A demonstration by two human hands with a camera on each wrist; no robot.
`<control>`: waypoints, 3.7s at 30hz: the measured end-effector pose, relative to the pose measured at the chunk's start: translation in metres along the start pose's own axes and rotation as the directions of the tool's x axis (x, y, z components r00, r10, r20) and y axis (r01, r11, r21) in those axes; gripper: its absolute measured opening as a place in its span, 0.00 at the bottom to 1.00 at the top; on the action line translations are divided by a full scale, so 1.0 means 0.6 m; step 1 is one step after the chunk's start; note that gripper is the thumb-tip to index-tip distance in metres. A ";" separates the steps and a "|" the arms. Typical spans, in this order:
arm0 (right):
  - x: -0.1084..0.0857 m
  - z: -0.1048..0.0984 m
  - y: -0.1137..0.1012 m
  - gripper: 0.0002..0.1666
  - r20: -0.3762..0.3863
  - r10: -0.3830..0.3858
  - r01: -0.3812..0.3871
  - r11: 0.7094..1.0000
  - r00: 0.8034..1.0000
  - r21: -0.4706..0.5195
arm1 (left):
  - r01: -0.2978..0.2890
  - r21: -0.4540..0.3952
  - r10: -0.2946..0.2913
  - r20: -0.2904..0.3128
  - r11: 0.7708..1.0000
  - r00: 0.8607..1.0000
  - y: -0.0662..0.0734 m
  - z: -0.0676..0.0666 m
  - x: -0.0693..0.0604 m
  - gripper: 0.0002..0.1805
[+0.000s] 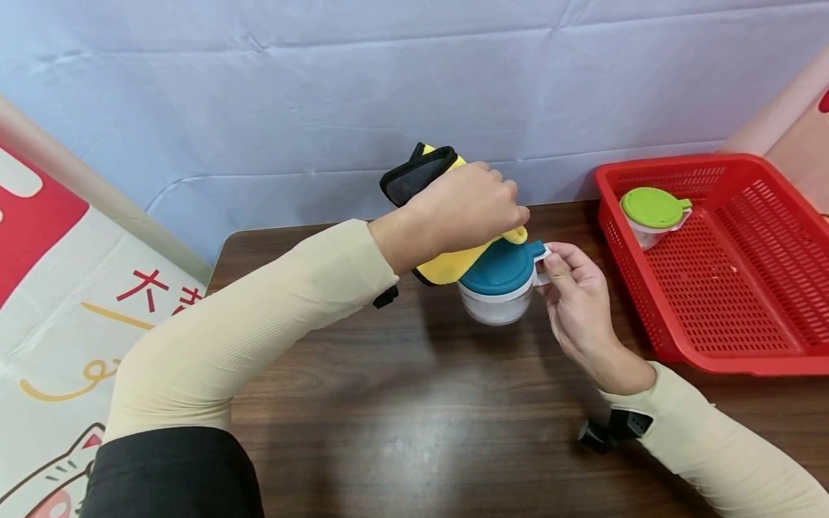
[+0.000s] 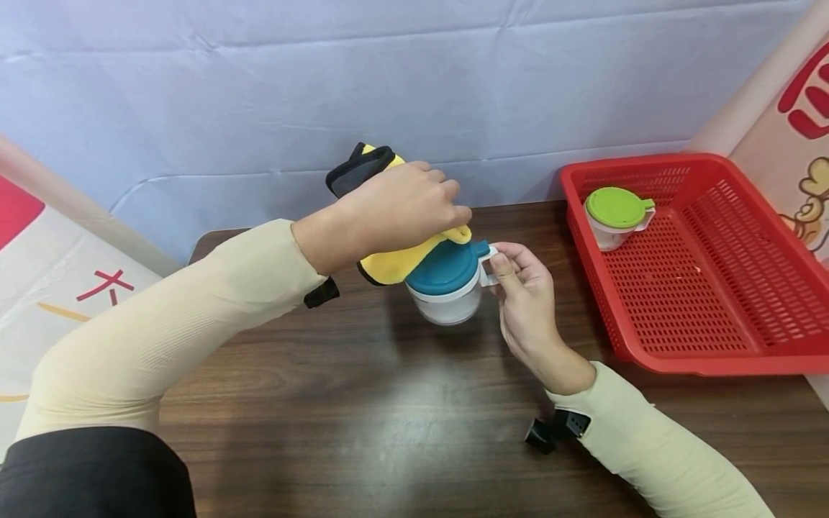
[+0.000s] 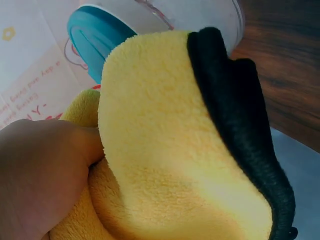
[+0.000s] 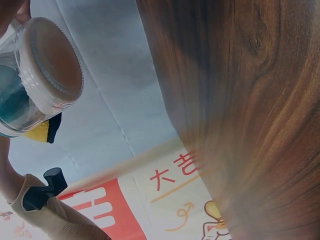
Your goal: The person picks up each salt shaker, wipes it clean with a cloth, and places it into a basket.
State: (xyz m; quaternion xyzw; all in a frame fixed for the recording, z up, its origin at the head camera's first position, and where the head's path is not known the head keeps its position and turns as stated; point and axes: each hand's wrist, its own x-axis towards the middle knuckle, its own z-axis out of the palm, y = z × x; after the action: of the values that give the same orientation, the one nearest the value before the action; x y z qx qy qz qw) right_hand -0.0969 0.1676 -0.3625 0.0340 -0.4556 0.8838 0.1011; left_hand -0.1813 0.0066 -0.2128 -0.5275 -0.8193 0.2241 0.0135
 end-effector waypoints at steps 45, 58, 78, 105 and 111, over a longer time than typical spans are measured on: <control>0.008 0.000 0.005 0.05 -0.025 -0.002 0.002 1.000 1.000 0.005 | 0.088 -0.188 -0.085 0.023 0.978 0.996 -0.012 -0.055 -0.091 0.12; 0.012 0.007 0.008 0.05 -0.015 0.029 -0.028 0.999 0.999 0.032 | -0.022 -0.131 0.023 0.004 0.991 1.000 0.039 -0.082 -0.066 0.17; 0.009 0.012 0.006 0.05 0.006 0.028 -0.029 0.998 1.000 0.063 | -0.037 -0.117 0.040 0.024 0.992 0.999 0.043 -0.054 -0.030 0.17; 0.005 0.004 0.004 0.06 0.006 0.007 -0.007 1.000 1.000 0.017 | 0.052 -0.136 -0.041 0.084 0.989 0.996 -0.011 -0.006 -0.007 0.15; 0.006 0.003 0.006 0.06 -0.009 0.016 -0.016 1.000 1.000 0.022 | 0.122 -0.144 -0.103 0.132 0.982 0.986 -0.040 0.006 -0.006 0.16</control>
State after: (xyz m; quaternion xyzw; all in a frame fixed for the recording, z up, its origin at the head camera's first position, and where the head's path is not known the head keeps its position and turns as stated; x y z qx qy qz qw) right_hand -0.1010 0.1646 -0.3636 0.0275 -0.4457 0.8896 0.0959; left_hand -0.2012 -0.0057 -0.2059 -0.4648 -0.8619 0.1922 -0.0646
